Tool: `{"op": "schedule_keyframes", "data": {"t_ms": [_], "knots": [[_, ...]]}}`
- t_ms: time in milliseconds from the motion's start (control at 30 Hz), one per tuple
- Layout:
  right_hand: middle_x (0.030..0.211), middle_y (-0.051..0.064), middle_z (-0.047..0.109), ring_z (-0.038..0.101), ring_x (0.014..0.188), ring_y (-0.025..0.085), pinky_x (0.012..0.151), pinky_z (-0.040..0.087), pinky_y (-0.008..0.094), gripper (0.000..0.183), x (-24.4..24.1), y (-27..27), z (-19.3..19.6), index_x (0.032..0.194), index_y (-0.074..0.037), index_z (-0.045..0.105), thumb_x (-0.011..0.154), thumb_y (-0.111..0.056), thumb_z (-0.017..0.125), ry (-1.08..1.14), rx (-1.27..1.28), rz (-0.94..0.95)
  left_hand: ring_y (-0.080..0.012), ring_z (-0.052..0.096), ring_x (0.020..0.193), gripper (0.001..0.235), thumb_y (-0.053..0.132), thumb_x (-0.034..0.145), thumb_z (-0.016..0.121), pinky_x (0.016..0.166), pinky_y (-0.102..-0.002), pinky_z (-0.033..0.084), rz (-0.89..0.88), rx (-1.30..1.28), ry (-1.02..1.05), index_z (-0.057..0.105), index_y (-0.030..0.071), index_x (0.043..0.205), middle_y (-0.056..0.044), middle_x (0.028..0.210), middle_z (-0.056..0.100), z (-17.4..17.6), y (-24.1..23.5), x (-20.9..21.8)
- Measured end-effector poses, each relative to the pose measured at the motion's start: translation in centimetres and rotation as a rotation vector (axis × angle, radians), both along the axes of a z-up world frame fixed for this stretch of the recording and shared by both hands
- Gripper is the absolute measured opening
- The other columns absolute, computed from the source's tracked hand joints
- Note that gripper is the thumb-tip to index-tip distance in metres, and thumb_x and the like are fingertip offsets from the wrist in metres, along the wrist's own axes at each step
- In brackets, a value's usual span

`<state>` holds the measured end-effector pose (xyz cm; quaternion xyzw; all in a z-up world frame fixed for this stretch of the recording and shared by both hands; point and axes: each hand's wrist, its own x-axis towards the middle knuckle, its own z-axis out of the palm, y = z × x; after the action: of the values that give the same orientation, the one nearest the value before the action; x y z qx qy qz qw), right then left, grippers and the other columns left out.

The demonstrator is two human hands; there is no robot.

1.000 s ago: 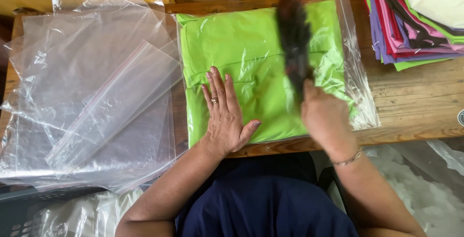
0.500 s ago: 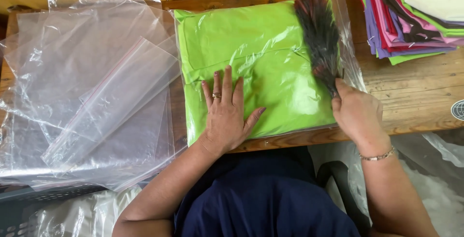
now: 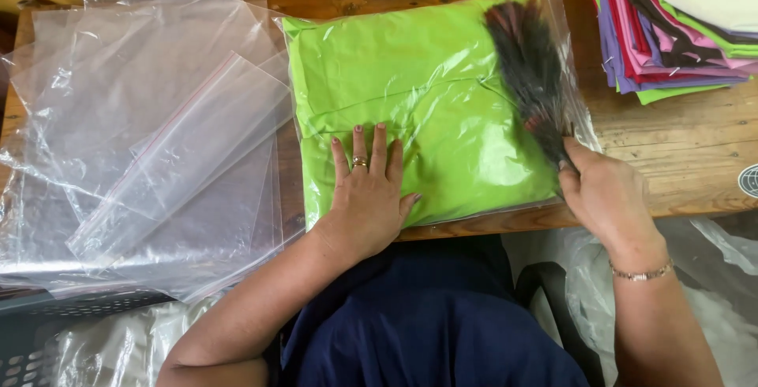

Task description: A person is brushing a green pillow that has been placed inside a clear plastic bag using a feather duster and smoothing the plastic with their hands.

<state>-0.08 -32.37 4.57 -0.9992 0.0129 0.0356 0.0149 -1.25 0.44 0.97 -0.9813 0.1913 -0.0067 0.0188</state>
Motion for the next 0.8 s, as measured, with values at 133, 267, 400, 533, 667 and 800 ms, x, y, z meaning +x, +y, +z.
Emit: {"op": "schedule_keyframes", "data": {"t_ms": [133,267,400,533,667,800], "knots": [[0.083,0.006,0.076,0.064,0.044,0.012,0.035,0.053,0.021,0.035,-3.7,3.6,1.1,0.135,-0.007,0.064,0.101,-0.012,0.059,-0.108,0.097,0.363,-0.0551,0.028,0.144,0.073,0.051,0.098,0.045,0.112,-0.075,0.021,-0.054,0.018,0.121,0.035,0.004,0.152,-0.030,0.160,0.028,2.8,-0.1,1.3],[0.083,0.000,0.070,0.064,0.053,0.017,0.039,0.050,0.032,0.043,-4.3,4.1,0.3,0.138,-0.018,0.057,0.095,-0.022,0.058,-0.034,0.000,0.464,-0.0366,0.064,0.090,0.024,0.015,0.085,0.052,0.094,-0.060,0.045,-0.051,0.017,0.206,0.062,0.007,0.105,-0.015,0.097,0.066,7.2,-0.6,4.6],[0.088,0.000,0.073,0.072,0.064,0.031,0.056,0.059,0.048,0.034,-4.3,0.0,0.3,0.131,-0.021,0.062,0.099,-0.029,0.053,-0.128,-0.223,0.167,-0.0324,0.063,0.083,0.024,0.005,0.088,0.046,0.071,-0.045,0.053,0.032,-0.073,0.320,0.061,0.004,0.106,-0.017,0.099,0.064,6.9,-1.0,9.1],[0.104,-0.001,0.075,0.070,0.071,0.029,0.064,0.054,0.046,0.035,-6.7,-3.4,2.7,0.134,-0.021,0.067,0.100,-0.024,0.058,-0.172,-0.007,0.210,-0.0366,0.059,0.096,0.027,0.005,0.091,0.047,0.079,-0.050,0.055,0.042,-0.207,0.232,0.059,0.001,0.114,-0.020,0.112,0.058,5.7,-2.1,13.3],[0.098,0.001,0.063,0.063,0.074,0.022,0.073,0.050,0.036,0.046,-9.1,-5.6,5.9,0.131,-0.019,0.072,0.093,0.003,0.058,-0.213,0.106,0.301,-0.0397,0.055,0.110,0.044,0.012,0.088,0.065,0.087,-0.050,0.056,0.123,-0.263,0.142,0.053,0.000,0.128,-0.022,0.143,0.033,4.6,-2.9,17.3],[0.101,0.006,0.063,0.062,0.091,0.021,0.092,0.048,0.033,0.056,-13.0,-14.4,5.0,0.141,-0.019,0.064,0.089,0.000,0.054,-0.121,0.237,0.344,-0.0365,0.063,0.098,0.074,0.046,0.103,0.061,0.072,-0.044,0.062,0.253,-0.250,0.230,0.030,0.002,0.154,-0.024,0.164,0.008,5.2,-2.9,19.4]]}}
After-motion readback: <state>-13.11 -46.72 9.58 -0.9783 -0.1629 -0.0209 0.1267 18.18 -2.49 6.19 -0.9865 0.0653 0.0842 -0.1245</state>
